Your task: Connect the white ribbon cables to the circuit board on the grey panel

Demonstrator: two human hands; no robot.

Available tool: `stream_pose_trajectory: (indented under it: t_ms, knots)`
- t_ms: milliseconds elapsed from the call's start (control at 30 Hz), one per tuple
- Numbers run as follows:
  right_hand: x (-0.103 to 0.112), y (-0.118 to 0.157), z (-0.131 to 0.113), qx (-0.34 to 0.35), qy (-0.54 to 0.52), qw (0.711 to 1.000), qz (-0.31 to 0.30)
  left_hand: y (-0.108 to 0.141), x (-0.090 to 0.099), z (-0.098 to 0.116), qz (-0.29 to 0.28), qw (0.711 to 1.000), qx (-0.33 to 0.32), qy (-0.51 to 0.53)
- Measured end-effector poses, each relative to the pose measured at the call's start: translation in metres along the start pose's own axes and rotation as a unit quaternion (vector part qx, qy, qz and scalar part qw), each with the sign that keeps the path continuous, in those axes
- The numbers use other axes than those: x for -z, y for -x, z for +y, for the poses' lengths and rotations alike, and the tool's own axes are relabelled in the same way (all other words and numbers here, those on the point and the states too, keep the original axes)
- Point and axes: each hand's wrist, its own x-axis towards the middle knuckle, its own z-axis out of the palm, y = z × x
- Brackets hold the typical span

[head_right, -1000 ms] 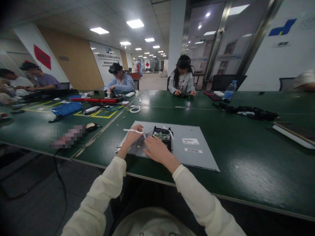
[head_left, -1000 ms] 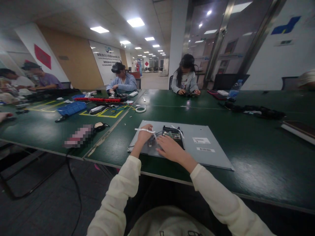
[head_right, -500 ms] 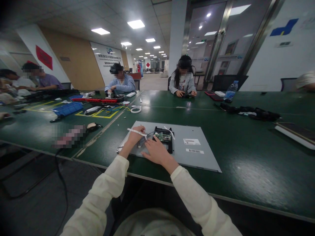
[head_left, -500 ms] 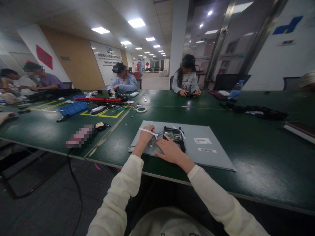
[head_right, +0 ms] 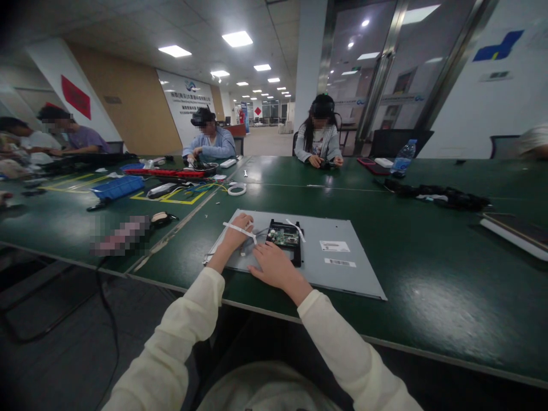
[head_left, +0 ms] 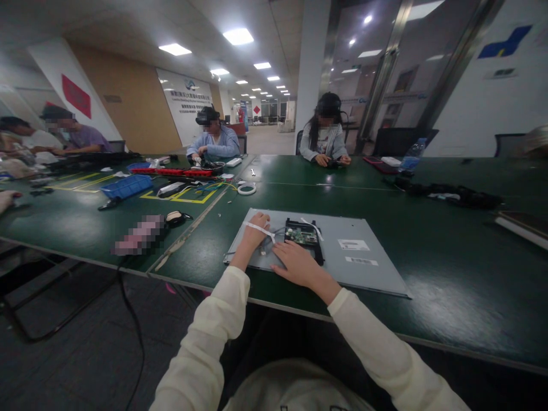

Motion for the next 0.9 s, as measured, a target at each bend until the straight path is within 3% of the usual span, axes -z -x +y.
stream_pose_trajectory:
  t_ms: [167, 333, 533, 633, 733, 900]
  knots:
    - [0.001, -0.001, -0.001, -0.003, -0.013, 1.0, -0.002, -0.001, -0.002, 0.0, -0.063, 0.997, -0.011, 0.048]
    - [0.009, 0.0, -0.003, -0.012, -0.025, 1.0, -0.004, -0.002, 0.0, 0.002, -0.08, 0.996, 0.01, 0.032]
    - [0.019, 0.002, -0.003, -0.043, -0.047, 0.998, 0.0, -0.001, 0.003, 0.005, -0.07, 0.997, 0.006, 0.002]
    - [0.016, 0.0, -0.001, -0.11, -0.091, 0.989, 0.025, 0.001, 0.004, 0.009, -0.038, 0.999, -0.004, 0.004]
    - [0.011, -0.004, 0.004, -0.168, -0.191, 0.962, 0.099, 0.001, 0.008, 0.019, 0.014, 1.0, -0.009, 0.022]
    - [0.007, -0.013, 0.008, -0.241, -0.387, 0.871, 0.181, 0.001, 0.011, 0.04, 0.075, 0.995, 0.003, 0.062]
